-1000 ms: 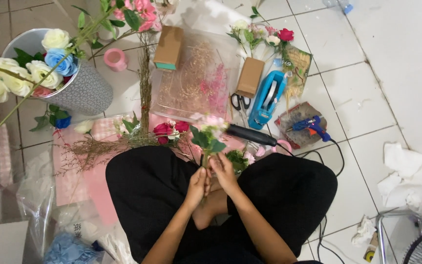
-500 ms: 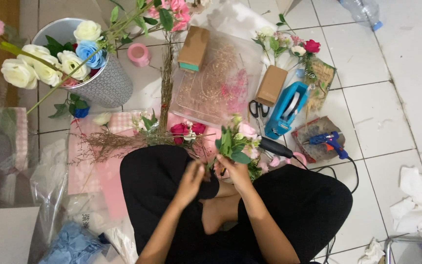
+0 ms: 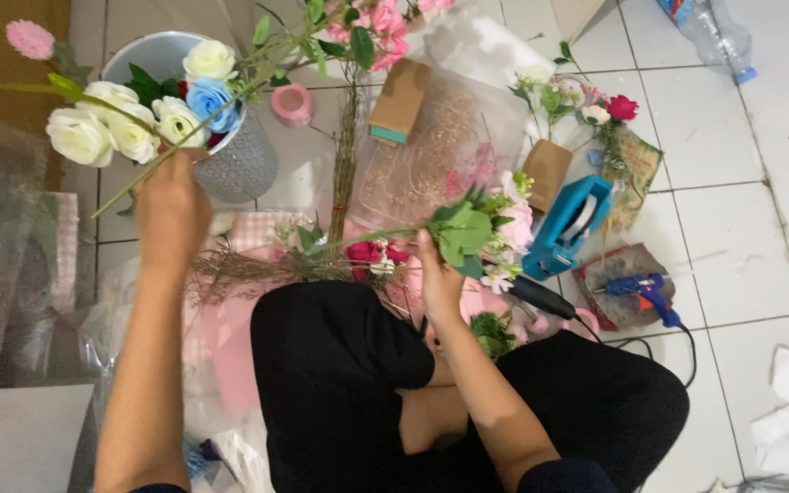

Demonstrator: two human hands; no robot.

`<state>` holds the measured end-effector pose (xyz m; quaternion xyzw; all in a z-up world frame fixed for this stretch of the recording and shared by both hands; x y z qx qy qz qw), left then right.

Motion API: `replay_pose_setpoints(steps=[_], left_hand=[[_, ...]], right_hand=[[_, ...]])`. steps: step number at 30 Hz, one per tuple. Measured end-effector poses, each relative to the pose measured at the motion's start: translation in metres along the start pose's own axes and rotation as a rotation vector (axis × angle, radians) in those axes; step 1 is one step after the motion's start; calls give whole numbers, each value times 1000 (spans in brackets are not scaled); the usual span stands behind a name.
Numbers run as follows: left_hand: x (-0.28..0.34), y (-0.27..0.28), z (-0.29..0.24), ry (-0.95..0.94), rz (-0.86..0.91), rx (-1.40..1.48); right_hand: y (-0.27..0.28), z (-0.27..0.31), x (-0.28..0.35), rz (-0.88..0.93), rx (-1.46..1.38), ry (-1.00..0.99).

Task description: The person sits on the floor and arranges artificial flowers into a small cardboard box. They use scissors to trim stems and a heat gun to adjust the petals of a white flower. The person selects various flowers from a nearby bucket and places them into the box, adjusting their positions.

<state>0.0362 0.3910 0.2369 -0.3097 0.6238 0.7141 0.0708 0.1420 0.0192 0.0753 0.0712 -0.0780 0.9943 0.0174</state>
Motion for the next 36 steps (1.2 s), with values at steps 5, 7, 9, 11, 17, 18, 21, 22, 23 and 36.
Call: replay_pose_setpoints(steps=[5, 7, 9, 11, 17, 18, 21, 22, 23, 36], left_hand=[[-36, -16, 52, -44, 4, 132], [-44, -14, 62, -46, 0, 197], [-46, -26, 80, -13, 40, 315], [-47, -20, 86, 37, 51, 408], [-32, -21, 103, 68, -36, 366], [-26, -18, 104, 59, -93, 224], [-7, -20, 93, 77, -208, 50], [1, -27, 89, 80, -207, 48], [7, -35, 84, 83, -194, 2], [33, -67, 26, 27, -274, 280]], right_hand=[[-120, 42, -12, 299, -117, 134], [-172, 67, -9, 480, -385, 167], [-209, 94, -3, 561, -416, 281], [-259, -34, -67, 628, -672, 161], [-348, -91, -84, 696, -816, 77], [-358, -90, -85, 697, -768, 99], [-387, -76, -84, 698, -674, 139], [-384, -73, -83, 701, -674, 137], [-378, -68, -83, 698, -625, 165], [-316, 4, -69, 632, -203, 433]])
Point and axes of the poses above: each hand's wrist, its own x-axis away from the middle knuckle, its own y-axis out of the back of the hand, z = x × y, the point moved 9 cm from there along -x, towards the middle knuckle, and after that the axes turned 2 degrees about -z, right-handed, at the moved point
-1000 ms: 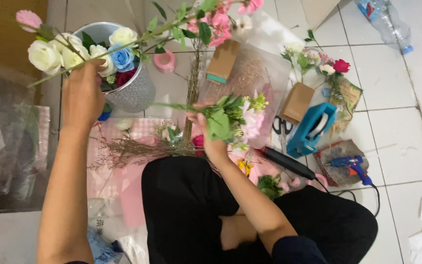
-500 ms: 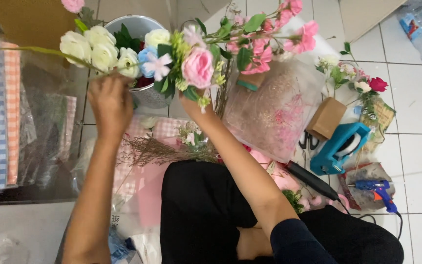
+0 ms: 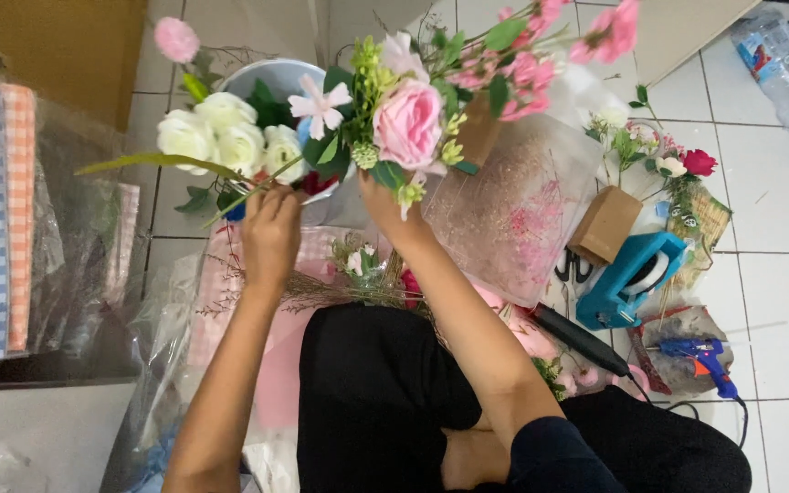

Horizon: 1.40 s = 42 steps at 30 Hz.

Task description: The person sits on the floor and arranges artificial flowers into a small cardboard box. They use scissors to trim stems and a heat gun to adjust the petals of a white flower. The person selects various flowers from a nearby bucket and places them into the box, adjusting their positions.

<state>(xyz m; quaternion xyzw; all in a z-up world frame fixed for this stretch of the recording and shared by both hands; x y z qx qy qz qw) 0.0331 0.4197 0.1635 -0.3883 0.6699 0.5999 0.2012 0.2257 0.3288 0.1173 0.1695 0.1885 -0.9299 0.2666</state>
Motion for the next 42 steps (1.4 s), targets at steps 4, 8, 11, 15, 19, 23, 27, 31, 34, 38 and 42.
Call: replay_pose_setpoints(steps=[4, 8, 11, 15, 19, 23, 27, 31, 34, 38, 42], left_hand=[[-11, 18, -37, -24, -49, 57], [-11, 24, -46, -5, -69, -57], [-2, 26, -42, 21, -94, -241], [42, 14, -47, -99, -222, -318], [-15, 62, -96, -296, -233, -222], [-69, 51, -78, -253, 73, -510], [-73, 29, -40, -148, 216, -620], [-64, 20, -33, -235, 108, -469], [-68, 24, -37, -252, 92, -389], [-74, 27, -39, -224, 72, -342], [-81, 38, -47, -227, 61, -346]], right_hand=[[3, 16, -12, 10, 105, 13], [2, 35, -22, 22, 259, 46], [1, 47, -30, 27, 354, 63], [-1, 69, -32, 41, 501, 99], [1, 70, -30, 50, 607, 111], [16, 46, -22, 72, 575, 34], [26, 52, 1, 133, 614, 5], [30, 48, 14, 179, 642, -31], [17, 35, 15, 226, 674, -70], [-12, 24, 26, 296, 718, -109], [-37, 12, 36, 369, 756, -150]])
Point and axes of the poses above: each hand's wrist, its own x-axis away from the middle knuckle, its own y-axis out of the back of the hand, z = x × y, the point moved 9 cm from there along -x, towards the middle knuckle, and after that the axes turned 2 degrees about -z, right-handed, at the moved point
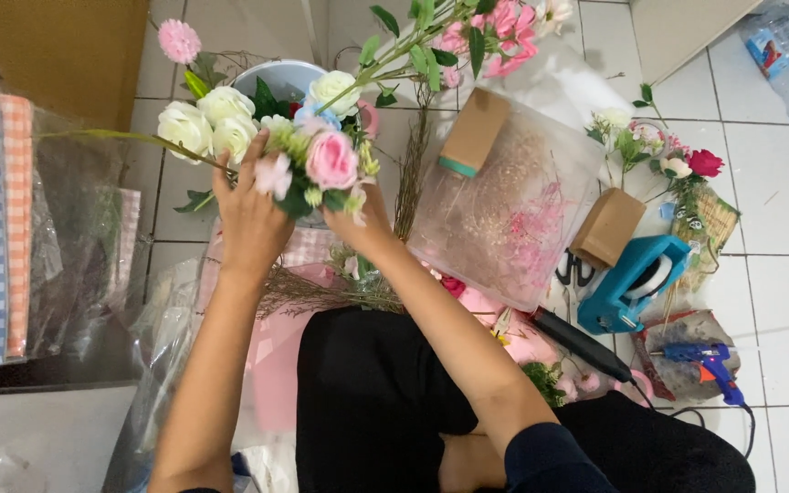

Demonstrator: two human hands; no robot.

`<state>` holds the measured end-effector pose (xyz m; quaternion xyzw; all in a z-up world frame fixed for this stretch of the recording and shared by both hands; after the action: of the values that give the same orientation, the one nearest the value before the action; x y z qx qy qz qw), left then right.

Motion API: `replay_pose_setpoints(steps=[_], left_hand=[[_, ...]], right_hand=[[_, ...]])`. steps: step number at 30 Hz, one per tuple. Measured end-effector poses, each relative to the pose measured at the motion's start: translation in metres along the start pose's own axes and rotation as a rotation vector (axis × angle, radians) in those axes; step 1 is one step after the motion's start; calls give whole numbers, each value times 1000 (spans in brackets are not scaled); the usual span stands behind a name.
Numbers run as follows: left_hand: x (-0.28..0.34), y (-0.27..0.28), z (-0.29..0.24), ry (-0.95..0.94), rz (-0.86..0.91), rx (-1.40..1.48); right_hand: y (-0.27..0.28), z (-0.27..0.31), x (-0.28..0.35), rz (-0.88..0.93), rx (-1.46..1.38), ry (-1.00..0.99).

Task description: The person sits on the floor and arranges artificial flowers into a small cardboard box. They use scissors to trim stems and a heat gun to adjust the petals of a white flower. The person selects various flowers from a nearby bucket and places them into the box, adjusting their positions.

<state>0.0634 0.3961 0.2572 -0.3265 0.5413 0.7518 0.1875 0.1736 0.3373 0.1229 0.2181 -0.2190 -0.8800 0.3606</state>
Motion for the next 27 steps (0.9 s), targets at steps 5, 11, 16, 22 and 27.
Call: replay_pose_setpoints(steps=[5, 11, 16, 22, 27], left_hand=[[11, -8, 9, 49, 13, 62], [9, 1, -6, -10, 105, 80], [-2, 20, -29, -80, 79, 109], [7, 29, -64, -123, 111, 135], [7, 39, -85, -215, 106, 156]], right_hand=[[-7, -4, 2, 80, 38, -26], [-51, -141, 47, -9, 158, 369], [-66, -172, 46, -88, 243, 580], [-25, -173, 105, -125, 238, 518], [-37, -157, 119, -142, 222, 442]])
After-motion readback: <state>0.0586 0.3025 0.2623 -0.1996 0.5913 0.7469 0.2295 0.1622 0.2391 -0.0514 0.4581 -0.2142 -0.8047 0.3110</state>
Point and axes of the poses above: each hand's wrist, its own x-axis away from the middle knuckle, its own y-axis out of the back of the hand, z = x × y, the point moved 9 cm from there along -x, towards the middle knuckle, and after that the axes turned 2 degrees about -z, right-handed, at the moved point
